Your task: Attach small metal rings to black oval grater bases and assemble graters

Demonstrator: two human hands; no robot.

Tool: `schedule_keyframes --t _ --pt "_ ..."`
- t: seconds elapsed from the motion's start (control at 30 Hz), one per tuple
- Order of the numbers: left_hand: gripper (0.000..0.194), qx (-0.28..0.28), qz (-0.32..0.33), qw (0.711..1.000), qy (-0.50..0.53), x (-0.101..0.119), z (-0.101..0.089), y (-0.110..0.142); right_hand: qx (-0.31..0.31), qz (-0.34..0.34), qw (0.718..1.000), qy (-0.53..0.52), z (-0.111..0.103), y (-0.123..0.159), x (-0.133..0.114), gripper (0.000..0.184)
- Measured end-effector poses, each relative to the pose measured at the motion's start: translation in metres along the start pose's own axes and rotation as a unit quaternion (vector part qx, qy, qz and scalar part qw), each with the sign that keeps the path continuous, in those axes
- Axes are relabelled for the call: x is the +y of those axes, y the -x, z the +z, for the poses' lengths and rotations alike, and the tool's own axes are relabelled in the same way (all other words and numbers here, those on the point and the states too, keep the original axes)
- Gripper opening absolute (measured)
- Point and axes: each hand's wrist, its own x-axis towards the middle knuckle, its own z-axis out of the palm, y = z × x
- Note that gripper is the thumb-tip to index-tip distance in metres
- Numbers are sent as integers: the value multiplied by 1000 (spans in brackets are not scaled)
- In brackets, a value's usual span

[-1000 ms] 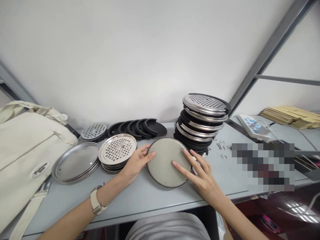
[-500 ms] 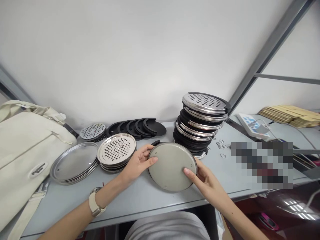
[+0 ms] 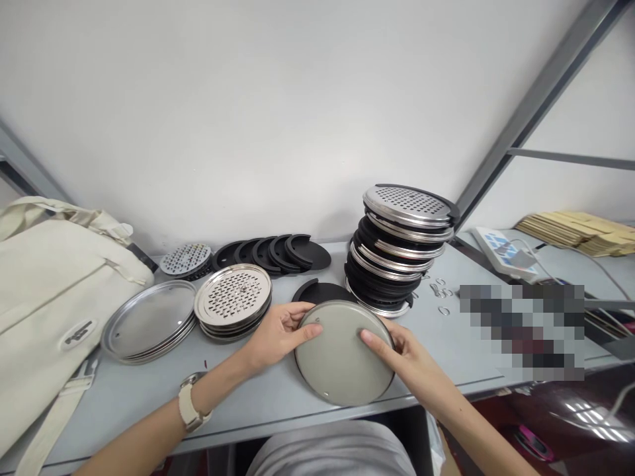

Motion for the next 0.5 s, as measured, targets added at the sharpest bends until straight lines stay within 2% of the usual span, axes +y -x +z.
schedule_keyframes --t 0.1,0.2,0.3,0.4,0.5 --pt "41 -6 -17 1000 20 1 1 -1 13 17 998 -55 -1 -2 2 41" --pt "48 -64 -24 996 53 4 1 -1 53 43 987 -142 -7 -4 5 43" --pt "43 -108 -42 992 54 4 0 0 103 57 972 -205 -14 -5 9 49" --pt "36 -95 -59 993 24 2 0 -1 121 61 964 -230 -13 -6 12 53" --pt "36 -58 -44 997 -5 2 0 -1 112 69 962 -237 -6 -7 11 55"
